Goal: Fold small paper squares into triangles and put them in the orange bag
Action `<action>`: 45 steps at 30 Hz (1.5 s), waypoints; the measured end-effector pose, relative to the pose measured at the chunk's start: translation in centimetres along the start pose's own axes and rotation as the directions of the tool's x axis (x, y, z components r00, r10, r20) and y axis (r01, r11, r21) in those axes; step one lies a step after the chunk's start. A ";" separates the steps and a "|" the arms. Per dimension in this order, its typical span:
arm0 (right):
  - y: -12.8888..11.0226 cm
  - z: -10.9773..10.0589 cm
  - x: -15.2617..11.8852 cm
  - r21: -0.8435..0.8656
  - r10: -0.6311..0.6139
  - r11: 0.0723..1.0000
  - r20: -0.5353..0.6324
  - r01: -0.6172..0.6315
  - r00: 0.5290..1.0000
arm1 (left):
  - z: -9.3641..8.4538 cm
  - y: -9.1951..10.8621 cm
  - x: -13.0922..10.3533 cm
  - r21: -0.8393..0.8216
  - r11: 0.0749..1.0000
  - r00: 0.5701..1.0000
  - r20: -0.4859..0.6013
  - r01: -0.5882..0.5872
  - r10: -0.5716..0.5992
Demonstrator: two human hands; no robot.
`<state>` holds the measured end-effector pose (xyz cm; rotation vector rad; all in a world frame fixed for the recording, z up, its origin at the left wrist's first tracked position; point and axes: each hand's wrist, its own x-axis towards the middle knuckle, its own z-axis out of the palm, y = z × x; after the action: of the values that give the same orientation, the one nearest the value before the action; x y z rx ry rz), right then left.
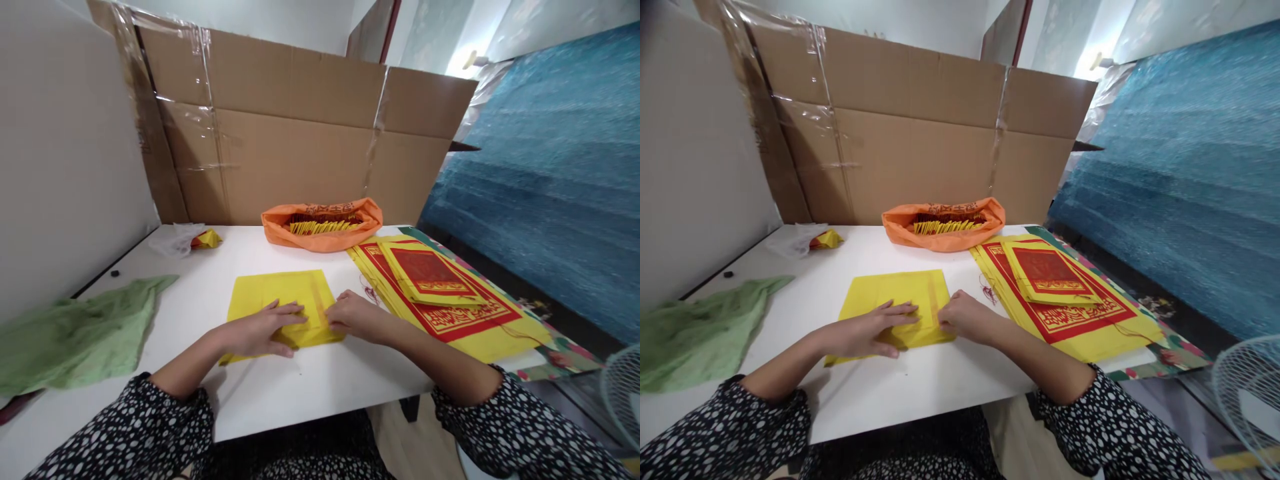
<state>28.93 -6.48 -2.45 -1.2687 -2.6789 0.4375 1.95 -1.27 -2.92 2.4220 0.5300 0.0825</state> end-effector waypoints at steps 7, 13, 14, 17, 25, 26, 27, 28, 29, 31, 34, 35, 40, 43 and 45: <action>0.5 -1.2 -1.2 0.348 0.112 0.933 -0.031 -0.095 0.993 | -2.6 2.7 -3.8 0.056 0.955 0.946 -0.164 0.290 -0.278; 2.0 1.5 1.7 0.313 0.317 0.919 -0.233 -0.238 0.919 | -0.4 2.7 -3.0 0.298 0.899 0.905 -0.377 0.321 -0.198; 2.2 2.1 2.4 0.274 0.349 0.922 -0.281 -0.274 0.894 | 0.4 2.3 -2.3 0.352 0.897 0.919 -0.374 0.268 -0.127; 2.9 3.3 4.1 0.207 0.398 0.916 -0.359 -0.343 0.845 | 2.2 0.8 -0.6 0.438 0.888 0.966 -0.258 0.139 -0.024; 5.1 4.6 5.4 0.126 0.478 0.872 -0.423 -0.473 0.769 | 2.5 -2.0 1.1 0.384 0.897 0.959 -0.253 0.220 -0.127; 5.3 4.8 5.5 0.125 0.482 0.870 -0.422 -0.477 0.768 | 2.5 -2.2 1.1 0.382 0.897 0.960 -0.249 0.221 -0.131; 5.5 4.9 5.5 0.129 0.484 0.869 -0.420 -0.477 0.768 | 2.5 -2.3 1.0 0.381 0.898 0.960 -0.246 0.220 -0.131; 5.7 5.0 5.5 0.135 0.483 0.870 -0.418 -0.473 0.769 | 2.6 -2.4 1.0 0.380 0.899 0.961 -0.246 0.218 -0.129; 5.7 5.1 5.5 0.143 0.483 0.871 -0.416 -0.470 0.770 | 2.8 -2.5 1.0 0.380 0.899 0.960 -0.251 0.217 -0.126; 5.8 5.2 5.4 0.163 0.481 0.874 -0.420 -0.457 0.770 | 3.3 -2.6 0.9 0.381 0.895 0.953 -0.274 0.231 -0.129; 5.8 5.1 5.3 0.216 0.465 0.885 -0.430 -0.412 0.774 | 4.2 -2.2 0.9 0.388 0.881 0.938 -0.312 0.270 -0.151; 5.8 5.1 5.2 0.238 0.456 0.890 -0.429 -0.389 0.780 | 4.3 -2.0 1.0 0.391 0.877 0.934 -0.322 0.281 -0.156; 5.9 5.1 5.2 0.289 0.416 0.904 -0.414 -0.316 0.810 | 4.4 -1.6 1.5 0.429 0.859 0.925 -0.361 0.279 -0.120; 5.9 5.2 5.3 0.281 0.412 0.906 -0.416 -0.316 0.811 | 4.2 -2.1 1.6 0.451 0.840 0.924 -0.357 0.300 -0.138; 5.9 5.1 5.3 0.276 0.412 0.906 -0.416 -0.319 0.811 | 4.2 -2.4 1.5 0.459 0.831 0.925 -0.346 0.314 -0.158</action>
<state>28.63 0.12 -9.19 -1.5962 -1.9449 0.3652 3.30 -1.44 -7.85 2.8472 1.1125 0.2246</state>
